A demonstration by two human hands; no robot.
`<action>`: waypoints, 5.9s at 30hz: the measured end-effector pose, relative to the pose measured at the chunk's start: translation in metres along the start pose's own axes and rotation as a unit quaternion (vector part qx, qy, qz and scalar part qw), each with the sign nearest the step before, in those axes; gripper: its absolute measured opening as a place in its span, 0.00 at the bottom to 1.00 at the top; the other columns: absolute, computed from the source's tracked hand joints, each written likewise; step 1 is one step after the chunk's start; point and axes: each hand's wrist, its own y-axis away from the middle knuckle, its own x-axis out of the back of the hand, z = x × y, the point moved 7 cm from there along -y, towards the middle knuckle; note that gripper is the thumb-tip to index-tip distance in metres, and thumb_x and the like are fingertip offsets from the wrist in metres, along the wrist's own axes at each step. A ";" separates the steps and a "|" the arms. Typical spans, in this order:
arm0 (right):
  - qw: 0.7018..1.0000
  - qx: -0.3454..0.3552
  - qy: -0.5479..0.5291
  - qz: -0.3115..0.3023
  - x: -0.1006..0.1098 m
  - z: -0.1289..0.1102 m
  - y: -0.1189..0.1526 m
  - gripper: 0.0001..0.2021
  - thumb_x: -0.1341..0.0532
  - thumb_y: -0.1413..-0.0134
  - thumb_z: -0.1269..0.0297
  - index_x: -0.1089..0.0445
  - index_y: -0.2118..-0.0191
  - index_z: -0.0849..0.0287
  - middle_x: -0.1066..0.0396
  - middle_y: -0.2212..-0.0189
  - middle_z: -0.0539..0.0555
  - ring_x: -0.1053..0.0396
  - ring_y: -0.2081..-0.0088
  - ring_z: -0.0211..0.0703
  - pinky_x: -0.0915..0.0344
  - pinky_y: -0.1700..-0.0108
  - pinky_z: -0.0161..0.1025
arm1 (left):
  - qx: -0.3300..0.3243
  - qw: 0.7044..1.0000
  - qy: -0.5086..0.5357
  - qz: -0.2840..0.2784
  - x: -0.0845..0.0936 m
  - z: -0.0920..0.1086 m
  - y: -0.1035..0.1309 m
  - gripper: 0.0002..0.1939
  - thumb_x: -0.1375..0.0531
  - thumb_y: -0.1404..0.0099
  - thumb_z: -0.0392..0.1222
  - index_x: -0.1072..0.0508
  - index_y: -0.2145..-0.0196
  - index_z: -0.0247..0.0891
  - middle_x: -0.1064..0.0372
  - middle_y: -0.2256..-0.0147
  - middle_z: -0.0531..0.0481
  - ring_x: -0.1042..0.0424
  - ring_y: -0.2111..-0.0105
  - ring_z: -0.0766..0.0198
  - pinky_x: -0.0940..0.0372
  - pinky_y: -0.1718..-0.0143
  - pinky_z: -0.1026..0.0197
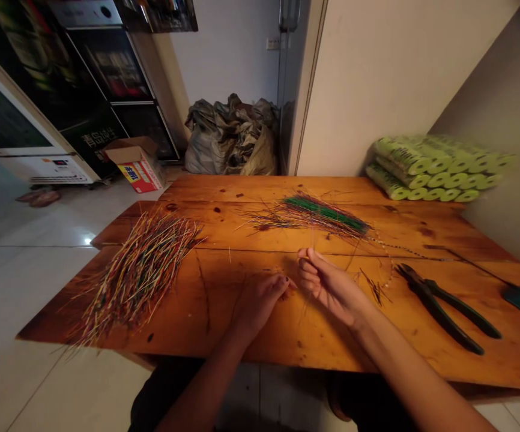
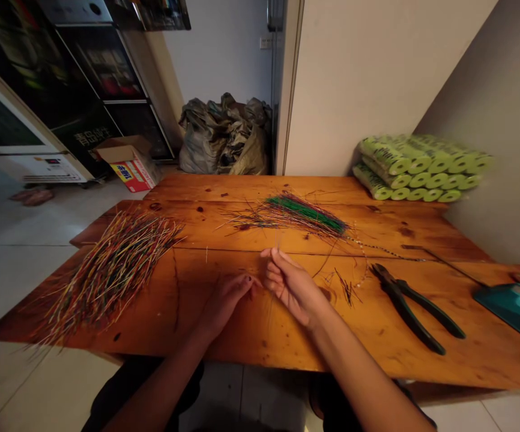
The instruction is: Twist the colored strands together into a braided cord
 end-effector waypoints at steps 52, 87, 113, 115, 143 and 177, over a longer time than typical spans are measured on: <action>0.931 0.231 0.277 0.064 0.008 -0.045 0.012 0.07 0.41 0.49 0.59 0.28 0.67 0.52 0.33 0.71 0.50 0.36 0.68 0.37 0.39 0.60 0.37 | 0.224 0.768 0.586 -0.131 -0.036 -0.041 0.005 0.24 0.57 0.33 0.43 0.41 0.47 0.22 0.35 0.51 0.34 0.39 0.47 0.57 0.50 0.45 0.58; 0.963 0.188 0.159 0.110 0.043 -0.048 0.002 0.07 0.37 0.53 0.61 0.27 0.66 0.55 0.29 0.71 0.48 0.32 0.68 0.30 0.35 0.63 0.25 | 0.055 0.986 0.065 -0.141 -0.033 -0.012 0.016 0.16 0.52 0.37 0.50 0.34 0.70 0.35 0.41 0.77 0.55 0.41 0.78 0.71 0.44 0.72 0.64; 0.983 0.135 0.072 0.100 0.042 -0.030 -0.004 0.07 0.37 0.53 0.65 0.27 0.66 0.59 0.26 0.71 0.49 0.29 0.68 0.32 0.31 0.63 0.27 | 0.016 0.999 -0.013 -0.044 -0.021 -0.015 0.014 0.16 0.57 0.35 0.48 0.46 0.79 0.40 0.50 0.84 0.59 0.47 0.82 0.69 0.49 0.76 0.64; 0.985 0.126 0.072 0.096 0.038 -0.027 -0.005 0.07 0.37 0.53 0.64 0.27 0.66 0.60 0.26 0.71 0.50 0.29 0.68 0.32 0.31 0.63 0.28 | 0.018 0.999 -0.010 -0.042 -0.021 -0.015 0.014 0.16 0.57 0.35 0.48 0.46 0.78 0.40 0.50 0.84 0.59 0.48 0.83 0.69 0.49 0.77 0.64; 0.957 -0.108 0.242 -0.115 0.004 0.043 0.019 0.11 0.41 0.50 0.59 0.27 0.68 0.61 0.30 0.76 0.49 0.32 0.74 0.31 0.34 0.66 0.31 | 0.042 0.989 0.143 -0.023 0.008 -0.010 0.001 0.06 0.37 0.49 0.41 0.25 0.77 0.35 0.29 0.75 0.51 0.32 0.70 0.66 0.42 0.63 0.64; 0.270 0.046 0.956 0.109 0.050 -0.025 0.063 0.12 0.50 0.45 0.74 0.30 0.64 0.60 0.30 0.68 0.59 0.32 0.66 0.47 0.38 0.66 0.39 | 0.066 0.957 0.240 0.147 0.032 -0.026 -0.005 0.07 0.36 0.53 0.42 0.24 0.75 0.37 0.27 0.69 0.50 0.32 0.67 0.67 0.40 0.64 0.66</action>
